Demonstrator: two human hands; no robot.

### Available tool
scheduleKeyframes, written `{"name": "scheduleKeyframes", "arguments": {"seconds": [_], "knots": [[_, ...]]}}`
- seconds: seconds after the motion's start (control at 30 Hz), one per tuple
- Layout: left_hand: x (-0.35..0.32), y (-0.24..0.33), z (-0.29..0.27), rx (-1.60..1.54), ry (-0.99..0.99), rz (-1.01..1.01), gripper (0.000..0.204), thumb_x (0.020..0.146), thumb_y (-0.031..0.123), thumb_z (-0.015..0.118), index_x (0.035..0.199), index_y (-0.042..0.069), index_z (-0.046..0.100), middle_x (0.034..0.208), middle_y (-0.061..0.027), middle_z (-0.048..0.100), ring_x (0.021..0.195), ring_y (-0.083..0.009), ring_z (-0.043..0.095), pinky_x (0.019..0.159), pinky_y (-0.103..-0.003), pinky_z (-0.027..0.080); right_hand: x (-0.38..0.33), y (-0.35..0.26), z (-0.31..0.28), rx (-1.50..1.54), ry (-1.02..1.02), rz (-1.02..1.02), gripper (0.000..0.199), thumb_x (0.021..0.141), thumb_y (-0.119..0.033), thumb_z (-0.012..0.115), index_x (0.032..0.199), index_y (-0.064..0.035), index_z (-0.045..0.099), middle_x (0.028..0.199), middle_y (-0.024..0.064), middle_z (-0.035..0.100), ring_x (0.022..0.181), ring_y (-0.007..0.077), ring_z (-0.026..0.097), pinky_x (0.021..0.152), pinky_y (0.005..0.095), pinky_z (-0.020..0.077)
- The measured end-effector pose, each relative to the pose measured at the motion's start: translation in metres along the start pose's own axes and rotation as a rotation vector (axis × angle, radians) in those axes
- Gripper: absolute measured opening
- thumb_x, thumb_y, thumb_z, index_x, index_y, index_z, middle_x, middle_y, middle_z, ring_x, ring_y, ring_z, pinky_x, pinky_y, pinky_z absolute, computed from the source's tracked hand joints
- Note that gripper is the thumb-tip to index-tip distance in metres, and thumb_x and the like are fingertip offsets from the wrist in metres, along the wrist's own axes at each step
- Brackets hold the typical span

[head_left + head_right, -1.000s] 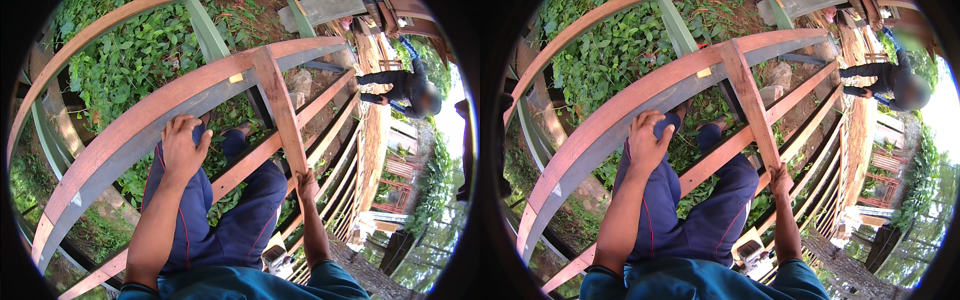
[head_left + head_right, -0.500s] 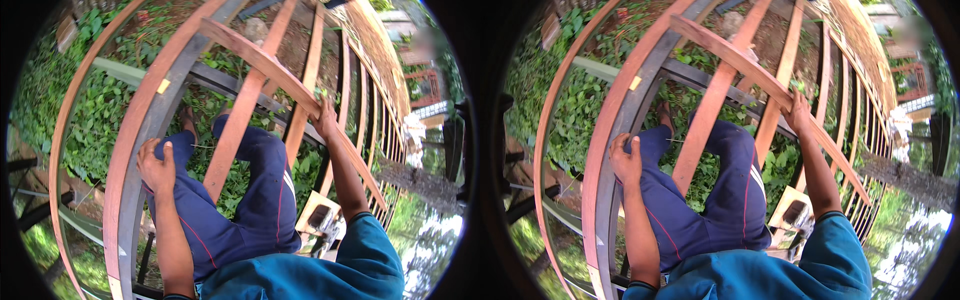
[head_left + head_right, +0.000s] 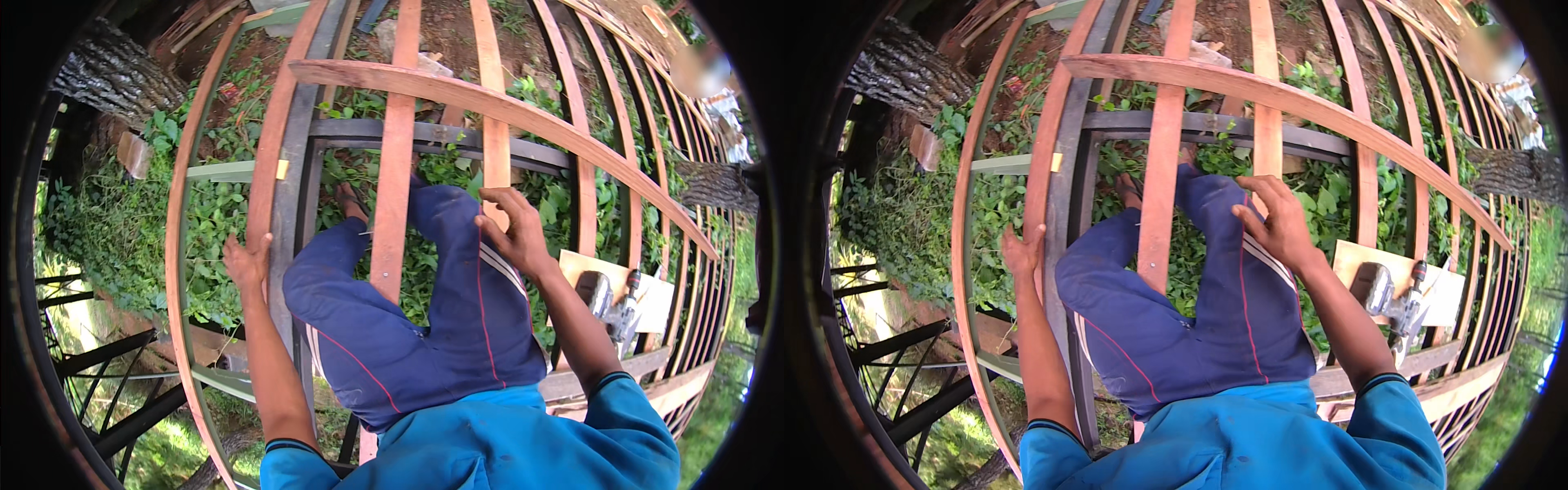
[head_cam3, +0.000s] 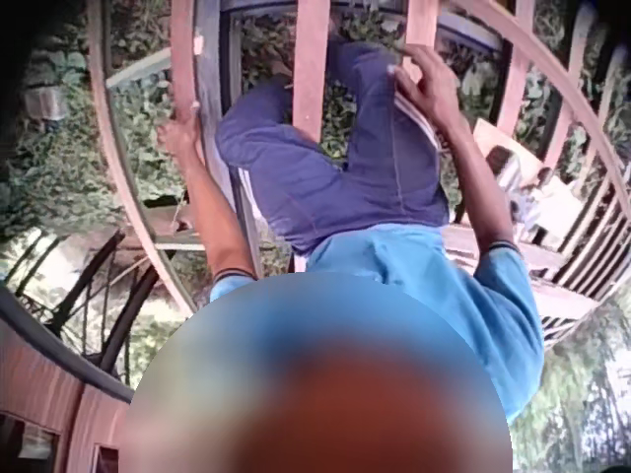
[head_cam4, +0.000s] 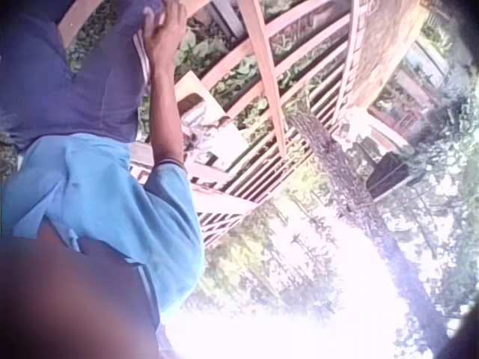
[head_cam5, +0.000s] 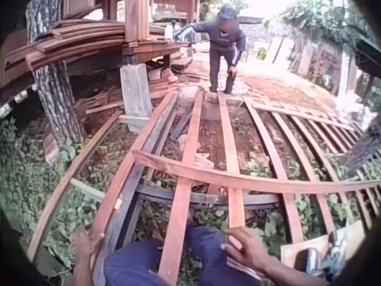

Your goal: The person assembles a curved wooden frame by placing small wooden blocks between beams, marking positions with a knife, and securing them with a cordless drill. The person repeats this process at multiple points along the frame.

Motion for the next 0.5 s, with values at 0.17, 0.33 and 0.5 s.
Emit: {"name": "scheduleKeyframes", "arguments": {"seconds": [0.17,0.33,0.5], "knots": [[0.015,0.023,0.01,-0.179,-0.22,-0.175,0.104,0.065,0.067,0.089,0.136,-0.004,0.058,0.126,-0.0312,0.067,0.117,-0.044,0.067,0.1,-0.052,0.053,0.112,-0.058,0.157,0.187,-0.223,-0.213,0.041,0.092,-0.023,0.076,0.126,-0.0011,0.069,0.12,0.0189,0.067,0.112,0.0387,0.065,0.097,0.0456,0.0544],[0.024,0.036,-0.01,-0.141,-0.367,-0.297,0.09,0.061,0.065,0.091,0.114,-0.003,0.067,0.107,-0.0284,0.074,0.102,-0.044,0.073,0.091,-0.051,0.057,0.213,-0.085,0.29,-0.069,-0.343,-0.144,0.058,0.085,-0.034,0.084,0.131,-0.0032,0.066,0.125,0.0162,0.059,0.121,0.0363,0.058,0.107,0.0473,0.0486],[0.036,0.032,-0.008,-0.155,-0.453,-0.301,0.084,0.058,0.065,0.09,0.102,-0.004,0.069,0.101,-0.0276,0.075,0.096,-0.0424,0.074,0.087,-0.05,0.057,0.244,-0.072,0.352,-0.003,-0.259,-0.223,0.06,0.079,-0.037,0.087,0.125,-0.0027,0.068,0.114,0.0135,0.058,0.117,0.0345,0.058,0.099,0.0473,0.0521]]}}
Point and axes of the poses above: each hand's wrist, its own x-axis towards the middle knuckle, its own z-axis out of the palm, y = z × x, the point moved 2 cm from there along x, towards the middle knuckle
